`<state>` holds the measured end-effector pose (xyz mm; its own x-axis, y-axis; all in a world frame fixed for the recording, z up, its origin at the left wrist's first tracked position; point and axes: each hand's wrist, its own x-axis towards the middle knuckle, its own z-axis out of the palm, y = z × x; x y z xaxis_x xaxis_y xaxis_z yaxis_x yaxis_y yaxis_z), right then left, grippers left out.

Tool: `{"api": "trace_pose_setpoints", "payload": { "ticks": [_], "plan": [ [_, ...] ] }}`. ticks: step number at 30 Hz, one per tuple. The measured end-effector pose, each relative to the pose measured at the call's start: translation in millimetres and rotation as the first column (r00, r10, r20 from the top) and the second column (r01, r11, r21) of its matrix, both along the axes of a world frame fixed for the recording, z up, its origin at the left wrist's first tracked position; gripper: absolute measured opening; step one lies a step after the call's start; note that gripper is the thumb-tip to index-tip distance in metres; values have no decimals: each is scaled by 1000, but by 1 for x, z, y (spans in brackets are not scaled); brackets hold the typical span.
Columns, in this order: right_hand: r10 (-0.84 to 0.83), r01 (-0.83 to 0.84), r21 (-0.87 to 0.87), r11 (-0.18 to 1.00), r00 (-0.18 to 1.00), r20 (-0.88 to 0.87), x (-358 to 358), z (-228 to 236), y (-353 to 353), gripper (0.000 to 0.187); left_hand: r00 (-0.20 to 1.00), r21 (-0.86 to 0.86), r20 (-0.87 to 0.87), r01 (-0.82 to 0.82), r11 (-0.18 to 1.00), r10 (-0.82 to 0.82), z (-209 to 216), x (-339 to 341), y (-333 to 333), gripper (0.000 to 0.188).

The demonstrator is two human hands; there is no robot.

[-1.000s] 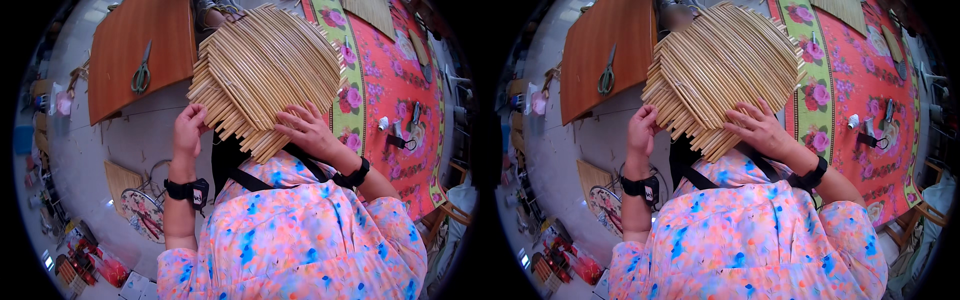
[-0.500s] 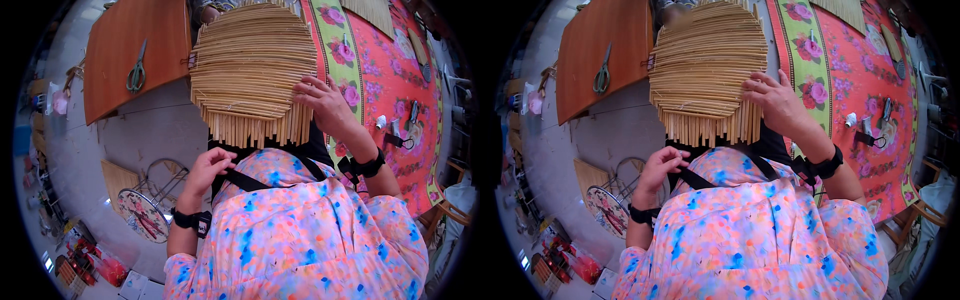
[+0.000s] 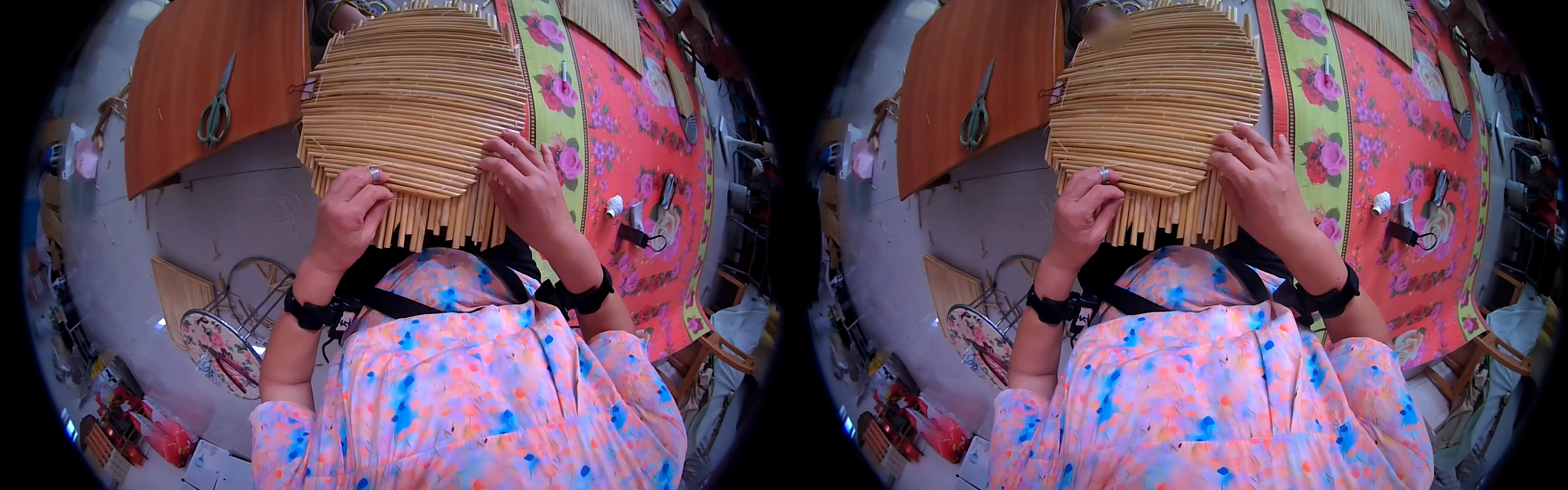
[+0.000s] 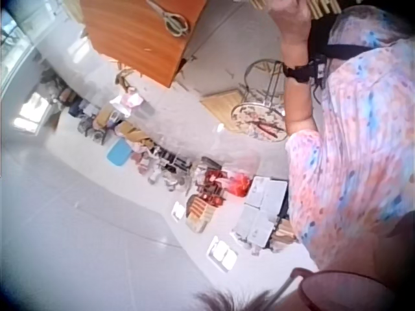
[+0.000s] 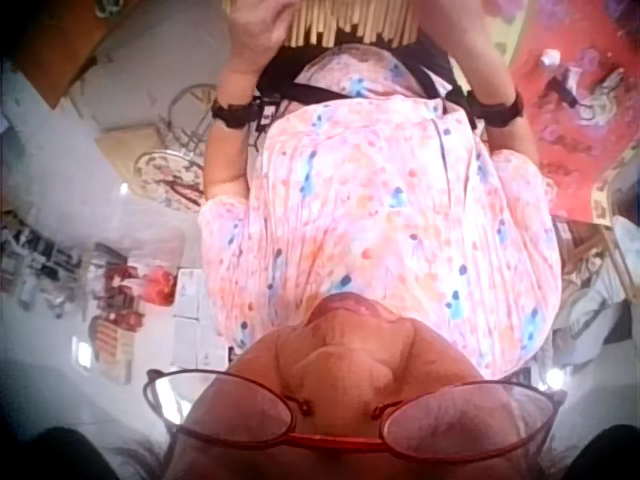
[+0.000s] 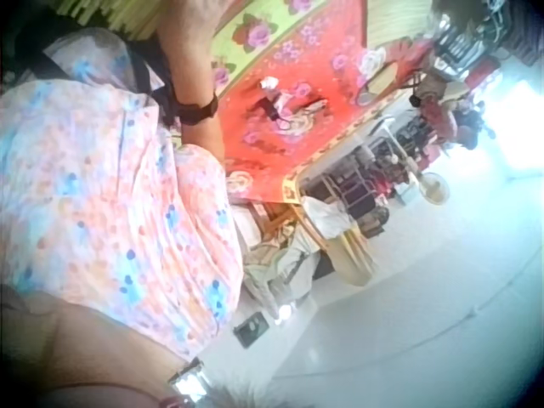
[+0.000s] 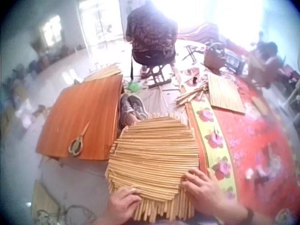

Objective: The person is assembling a circular craft structure by threading white string through multiple bamboo sticks and tying knots to secure them by hand.

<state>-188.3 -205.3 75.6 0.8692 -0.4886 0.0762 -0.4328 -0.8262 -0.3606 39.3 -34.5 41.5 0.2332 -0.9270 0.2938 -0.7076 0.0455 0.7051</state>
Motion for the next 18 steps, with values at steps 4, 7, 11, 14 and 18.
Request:
{"api": "trace_pose_setpoints", "payload": {
  "ticks": [4, 7, 11, 14, 18],
  "plan": [
    [-13, 12, -41, 999, 999, -43, 1, -3, 1, 23, 999, 22, -24, 25, 999, -25, -6, 1, -3, 12],
    [-30, 25, -67, 997, 997, -75, 4, -3, 4, 23, 999, -3, -37, 25, 1000, -25, -12, -3, -1, 13],
    [-83, 77, -74, 994, 992, -91, 10, -7, 11, 24, 999, -40, -41, -14, 999, 12, -23, -4, -6, 13],
    [-108, 101, -91, 991, 991, -82, 13, -10, 15, 28, 998, -59, -47, -35, 998, 32, -31, -6, -11, 13],
    [-143, 140, -81, 987, 989, -28, 11, -22, 19, 38, 997, -52, -62, -48, 997, 45, -33, -9, -18, 12]
  ]
}}
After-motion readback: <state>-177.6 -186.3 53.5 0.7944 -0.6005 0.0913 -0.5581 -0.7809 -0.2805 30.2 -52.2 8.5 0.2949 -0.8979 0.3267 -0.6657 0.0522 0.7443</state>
